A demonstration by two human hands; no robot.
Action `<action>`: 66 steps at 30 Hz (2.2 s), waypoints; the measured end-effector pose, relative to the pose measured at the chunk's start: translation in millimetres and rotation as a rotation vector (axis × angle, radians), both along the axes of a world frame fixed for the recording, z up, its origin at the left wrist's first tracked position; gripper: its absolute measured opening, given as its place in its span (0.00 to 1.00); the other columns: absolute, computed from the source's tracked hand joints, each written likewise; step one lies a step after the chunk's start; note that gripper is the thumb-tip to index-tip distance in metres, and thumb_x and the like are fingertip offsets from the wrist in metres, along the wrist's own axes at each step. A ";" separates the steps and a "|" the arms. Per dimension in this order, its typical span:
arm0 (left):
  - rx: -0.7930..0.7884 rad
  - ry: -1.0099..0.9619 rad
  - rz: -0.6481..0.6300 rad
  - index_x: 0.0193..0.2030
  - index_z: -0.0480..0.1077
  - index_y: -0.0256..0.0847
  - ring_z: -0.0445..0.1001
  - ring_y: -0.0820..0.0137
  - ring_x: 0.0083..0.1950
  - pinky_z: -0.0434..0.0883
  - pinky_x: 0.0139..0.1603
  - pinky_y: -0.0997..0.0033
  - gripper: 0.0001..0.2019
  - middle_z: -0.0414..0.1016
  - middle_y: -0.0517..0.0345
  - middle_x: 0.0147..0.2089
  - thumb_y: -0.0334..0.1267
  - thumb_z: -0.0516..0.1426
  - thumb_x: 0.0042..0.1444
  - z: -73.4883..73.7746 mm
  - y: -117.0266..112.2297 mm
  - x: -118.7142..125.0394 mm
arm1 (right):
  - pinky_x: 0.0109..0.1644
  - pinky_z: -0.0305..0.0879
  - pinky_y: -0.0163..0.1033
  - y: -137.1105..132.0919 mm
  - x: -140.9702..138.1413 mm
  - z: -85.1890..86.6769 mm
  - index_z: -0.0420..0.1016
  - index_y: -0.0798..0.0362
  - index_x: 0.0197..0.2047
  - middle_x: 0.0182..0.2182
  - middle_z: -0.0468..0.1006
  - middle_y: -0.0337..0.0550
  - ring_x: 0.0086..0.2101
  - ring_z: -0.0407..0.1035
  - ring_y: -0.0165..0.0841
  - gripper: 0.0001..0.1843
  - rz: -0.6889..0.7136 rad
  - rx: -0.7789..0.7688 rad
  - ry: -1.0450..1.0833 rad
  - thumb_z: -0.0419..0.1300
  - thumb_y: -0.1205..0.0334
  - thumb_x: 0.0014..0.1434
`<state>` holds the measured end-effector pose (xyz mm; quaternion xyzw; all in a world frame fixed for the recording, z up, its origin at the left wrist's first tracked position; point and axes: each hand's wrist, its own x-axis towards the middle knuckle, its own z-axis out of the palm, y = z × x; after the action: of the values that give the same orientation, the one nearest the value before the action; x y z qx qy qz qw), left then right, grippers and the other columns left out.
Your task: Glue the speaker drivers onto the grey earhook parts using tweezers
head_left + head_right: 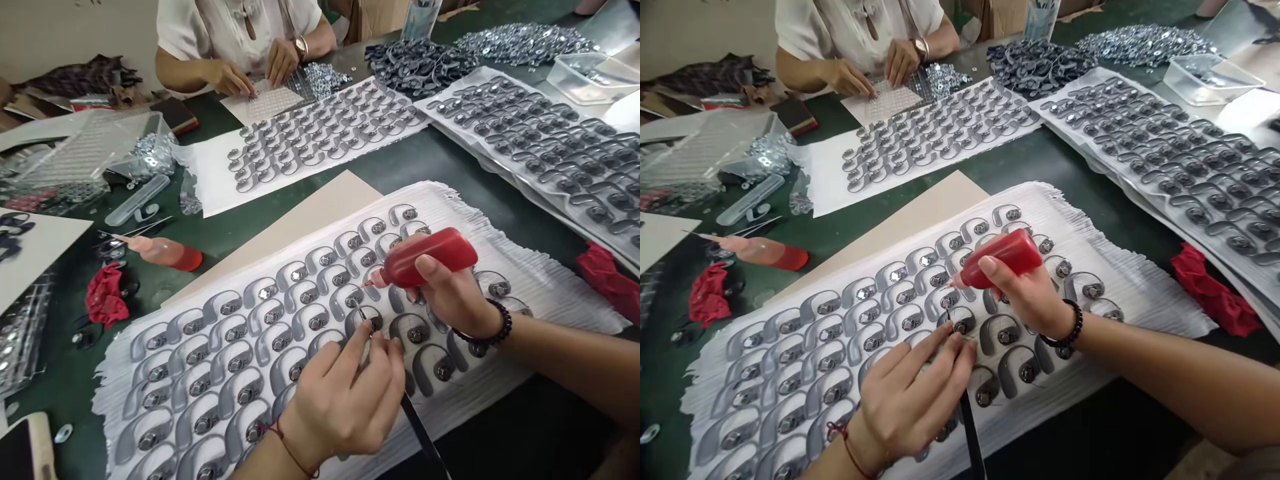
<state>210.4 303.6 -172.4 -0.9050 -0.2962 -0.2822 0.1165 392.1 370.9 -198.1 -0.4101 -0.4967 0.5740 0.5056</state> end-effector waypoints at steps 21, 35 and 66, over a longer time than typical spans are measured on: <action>-0.094 -0.023 -0.011 0.38 0.74 0.33 0.77 0.64 0.42 0.69 0.25 0.75 0.08 0.78 0.54 0.34 0.28 0.54 0.55 -6.0 3.6 -5.3 | 0.36 0.74 0.41 -7.4 1.9 8.3 0.74 0.48 0.41 0.35 0.76 0.44 0.34 0.73 0.39 0.15 0.160 0.089 -0.191 0.63 0.49 0.53; -0.083 -0.087 0.034 0.35 0.75 0.34 0.78 0.65 0.37 0.68 0.24 0.75 0.05 0.78 0.56 0.31 0.29 0.58 0.51 -10.6 3.1 0.2 | 0.36 0.72 0.39 -10.9 1.3 13.9 0.72 0.49 0.44 0.34 0.77 0.44 0.32 0.73 0.38 0.18 0.213 0.372 -0.510 0.64 0.51 0.52; -0.137 -0.175 0.019 0.33 0.74 0.33 0.77 0.62 0.37 0.68 0.22 0.72 0.05 0.77 0.54 0.32 0.30 0.58 0.50 -17.4 0.6 1.3 | 0.33 0.70 0.31 -14.4 -3.1 13.5 0.69 0.55 0.41 0.31 0.77 0.43 0.28 0.72 0.29 0.19 0.100 0.793 -0.835 0.53 0.46 0.61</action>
<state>211.7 304.2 -189.8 -0.8801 -0.3322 -0.3379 0.0306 389.0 356.5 -184.6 -0.3569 -0.8502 0.1565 0.3539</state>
